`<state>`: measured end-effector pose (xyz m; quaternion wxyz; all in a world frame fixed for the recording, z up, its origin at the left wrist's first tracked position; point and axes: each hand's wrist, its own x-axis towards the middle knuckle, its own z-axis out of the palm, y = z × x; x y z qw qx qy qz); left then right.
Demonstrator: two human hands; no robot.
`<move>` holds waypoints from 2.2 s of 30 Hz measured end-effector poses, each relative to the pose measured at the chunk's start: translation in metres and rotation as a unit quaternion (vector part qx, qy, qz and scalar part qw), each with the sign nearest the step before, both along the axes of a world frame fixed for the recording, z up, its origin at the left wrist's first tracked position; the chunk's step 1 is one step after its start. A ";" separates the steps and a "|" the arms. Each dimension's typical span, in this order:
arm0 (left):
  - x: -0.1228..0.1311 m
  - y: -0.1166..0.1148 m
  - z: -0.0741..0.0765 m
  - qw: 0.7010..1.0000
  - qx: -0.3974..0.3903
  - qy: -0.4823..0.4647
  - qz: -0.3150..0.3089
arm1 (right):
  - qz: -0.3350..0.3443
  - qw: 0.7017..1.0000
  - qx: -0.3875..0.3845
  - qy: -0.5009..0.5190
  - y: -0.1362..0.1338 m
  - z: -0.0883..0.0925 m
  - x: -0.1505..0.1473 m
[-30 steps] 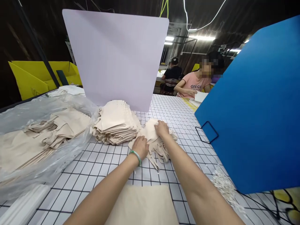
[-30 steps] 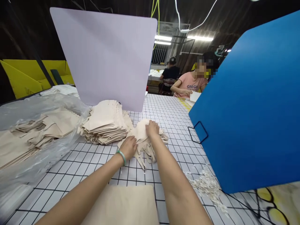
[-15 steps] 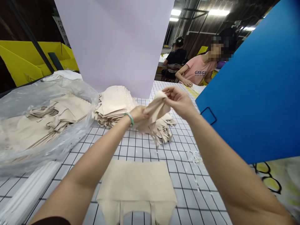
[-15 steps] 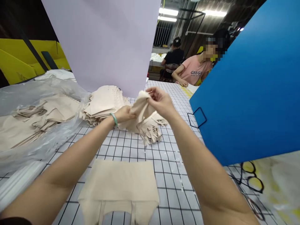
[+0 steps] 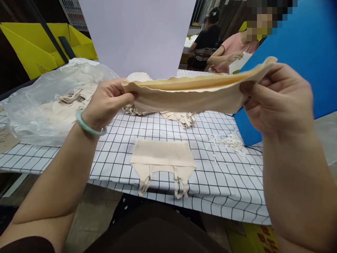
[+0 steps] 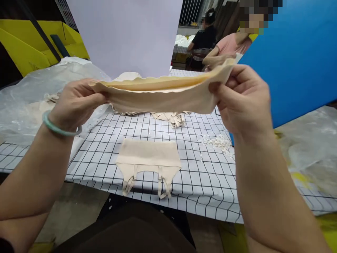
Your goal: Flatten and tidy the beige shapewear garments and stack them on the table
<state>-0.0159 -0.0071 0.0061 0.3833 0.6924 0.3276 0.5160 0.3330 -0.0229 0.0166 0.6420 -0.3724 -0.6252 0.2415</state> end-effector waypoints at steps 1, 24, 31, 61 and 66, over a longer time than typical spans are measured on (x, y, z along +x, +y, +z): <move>-0.003 -0.017 -0.004 0.999 -0.018 -0.029 -0.011 | -0.003 1.000 -0.018 0.016 -0.019 -0.004 -0.002; 0.003 -0.051 -0.173 0.915 -0.364 0.078 0.152 | -0.182 0.881 -0.385 -0.207 -0.077 -0.194 -0.039; 0.004 -0.044 -0.173 0.919 -0.344 0.093 0.171 | -0.083 0.885 -0.436 -0.138 -0.067 -0.194 -0.032; 0.056 -0.046 -0.201 0.855 -0.048 0.516 0.004 | -0.028 0.806 -0.282 -0.519 -0.053 -0.216 -0.078; 0.052 -0.045 -0.202 0.861 -0.064 0.504 -0.005 | -0.063 0.805 -0.290 -0.514 -0.055 -0.230 -0.049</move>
